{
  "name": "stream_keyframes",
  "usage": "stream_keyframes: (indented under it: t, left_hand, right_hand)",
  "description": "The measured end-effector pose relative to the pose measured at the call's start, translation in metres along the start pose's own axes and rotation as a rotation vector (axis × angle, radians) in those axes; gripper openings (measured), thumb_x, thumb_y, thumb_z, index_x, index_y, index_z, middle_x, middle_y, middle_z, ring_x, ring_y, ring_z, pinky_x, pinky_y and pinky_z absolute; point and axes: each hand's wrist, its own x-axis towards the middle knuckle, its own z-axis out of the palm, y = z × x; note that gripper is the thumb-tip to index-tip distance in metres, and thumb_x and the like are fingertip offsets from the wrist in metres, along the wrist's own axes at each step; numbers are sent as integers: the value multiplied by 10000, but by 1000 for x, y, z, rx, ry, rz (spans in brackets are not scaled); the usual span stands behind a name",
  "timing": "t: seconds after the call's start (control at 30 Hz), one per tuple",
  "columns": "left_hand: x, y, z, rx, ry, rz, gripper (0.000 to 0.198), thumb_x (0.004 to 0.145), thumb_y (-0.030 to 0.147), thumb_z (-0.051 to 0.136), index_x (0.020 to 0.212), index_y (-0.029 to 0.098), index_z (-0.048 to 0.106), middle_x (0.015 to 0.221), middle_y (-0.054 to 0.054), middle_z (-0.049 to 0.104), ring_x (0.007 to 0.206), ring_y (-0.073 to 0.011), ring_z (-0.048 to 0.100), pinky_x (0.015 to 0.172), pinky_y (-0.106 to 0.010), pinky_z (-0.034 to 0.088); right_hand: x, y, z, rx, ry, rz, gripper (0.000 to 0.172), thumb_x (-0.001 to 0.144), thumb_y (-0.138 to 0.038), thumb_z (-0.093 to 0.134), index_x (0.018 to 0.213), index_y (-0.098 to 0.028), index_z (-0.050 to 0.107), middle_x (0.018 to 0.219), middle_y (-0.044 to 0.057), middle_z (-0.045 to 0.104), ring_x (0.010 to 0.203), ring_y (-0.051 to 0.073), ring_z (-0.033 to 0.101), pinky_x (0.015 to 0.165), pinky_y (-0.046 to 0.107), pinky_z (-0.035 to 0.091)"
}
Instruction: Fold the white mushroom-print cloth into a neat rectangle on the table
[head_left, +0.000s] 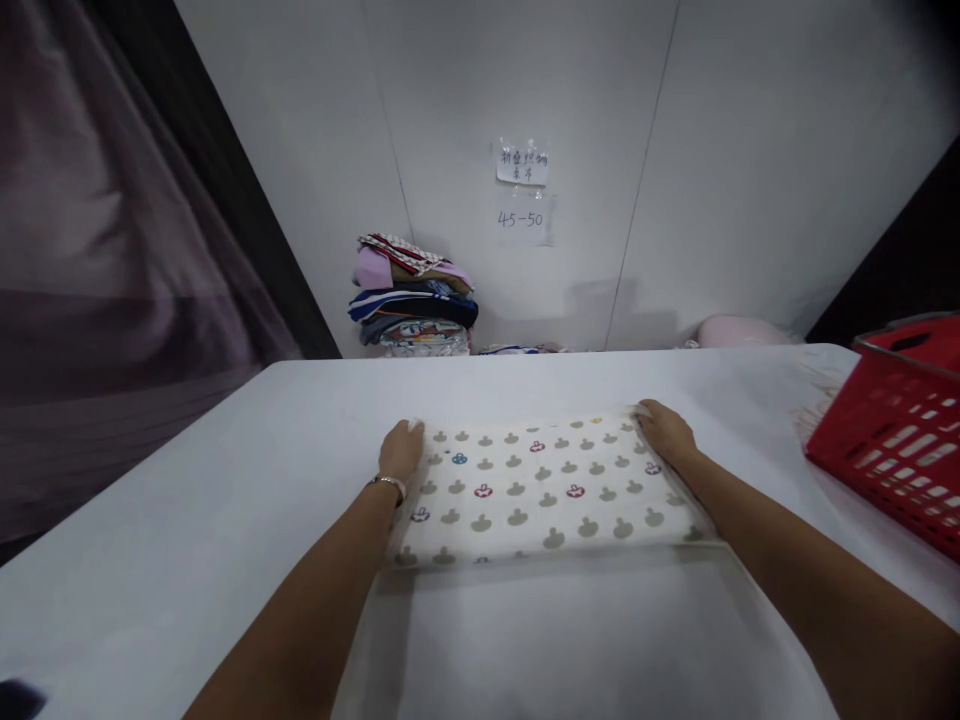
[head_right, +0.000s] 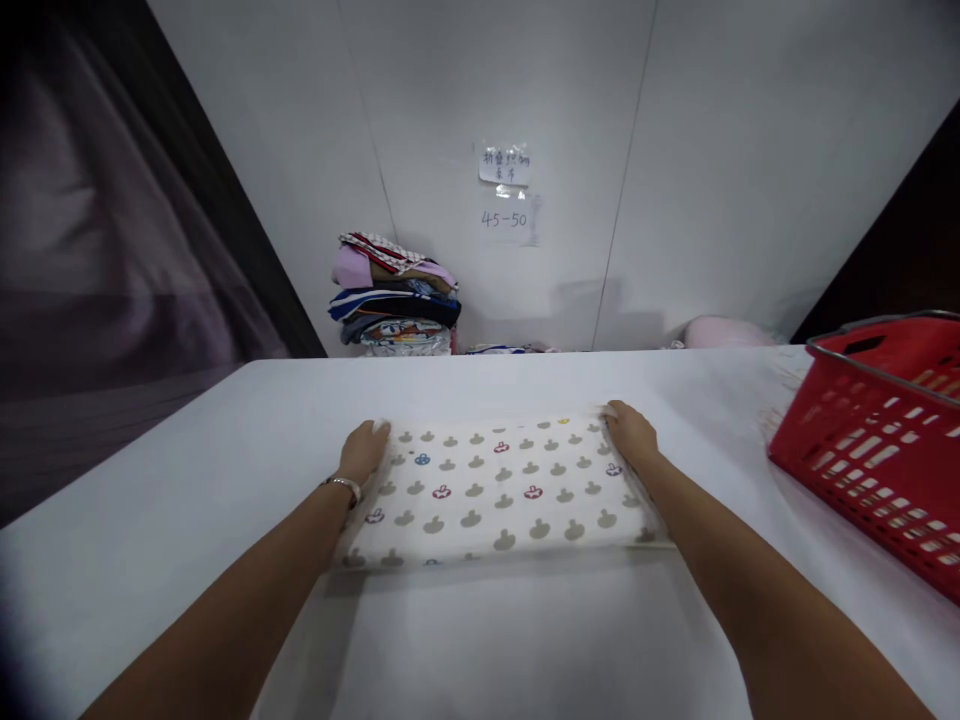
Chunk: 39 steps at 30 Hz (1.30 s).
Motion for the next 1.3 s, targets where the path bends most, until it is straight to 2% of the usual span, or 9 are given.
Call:
stream_keyframes:
  t: [0.1,0.23,0.4,0.5,0.6,0.83,1.1,1.2,1.3]
  left_hand:
    - [-4,6,-3,28,-38,24,331,884,366,350,981,158,588,1042,-156,657,977,-270,609,751,-332,436]
    - [-14,12,-12,81,-54,3,360,887,398,337,1064,167,548,1048,-154,660,959,-284,621,725,-349,442]
    - [-22,3,-17,157,-105,24,412,878,457,348,1114,156,499,1044,-170,660,934,-298,633,700,-359,449]
    - [-24,-4,-11,246,-115,79,391,908,412,272,1082,157,511,1043,-169,659,942,-297,631,727,-377,451]
    - [-23,-7,-6,290,-117,93,395,921,375,224,1060,162,527,1068,-163,653,952,-290,630,757,-391,453]
    - [-31,-17,-17,255,-155,109,456,894,468,250,1030,159,556,1107,-160,632,977,-301,619,750,-396,468]
    - [-54,-31,-30,223,-208,91,466,852,488,324,1063,157,575,1089,-168,649,963,-317,623,753,-404,470]
    - [-64,-35,-37,165,-270,52,504,796,559,397,1051,165,580,1042,-163,667,923,-320,637,723,-396,478]
    - [-81,-39,-42,112,-289,18,532,754,602,439,1045,176,572,1016,-158,673,875,-329,646,684,-401,482]
  right_hand:
    - [0,0,1,-53,21,-25,443,897,-317,361,1308,-192,469,1264,102,571,1106,251,546,872,331,418]
    - [-4,4,-8,-109,6,15,516,905,-415,359,1359,-173,405,1267,138,556,1104,281,546,863,369,427]
    - [-16,16,-16,-153,-21,50,550,927,-480,288,1377,-174,369,1213,158,587,1063,292,571,817,377,432]
    - [-20,17,-15,-202,-79,52,501,945,-450,248,1345,-194,405,1114,148,643,979,283,609,770,371,432]
    - [-20,13,-15,-255,-124,59,456,955,-426,227,1237,-203,507,1035,136,671,920,264,625,735,352,429]
    - [-27,14,-26,-258,-149,61,442,958,-425,230,1141,-200,564,983,125,677,914,249,631,723,334,428]
    - [-32,18,-33,-196,-151,170,474,939,-466,273,1154,-158,561,1128,169,617,1021,263,598,787,350,432]
    - [-46,23,-38,-173,-176,202,506,919,-490,307,1196,-131,532,1184,186,585,1061,282,580,791,354,437]
    - [-70,29,-43,-148,-213,213,503,905,-486,341,1203,-123,522,1148,184,611,1047,286,591,799,357,437]
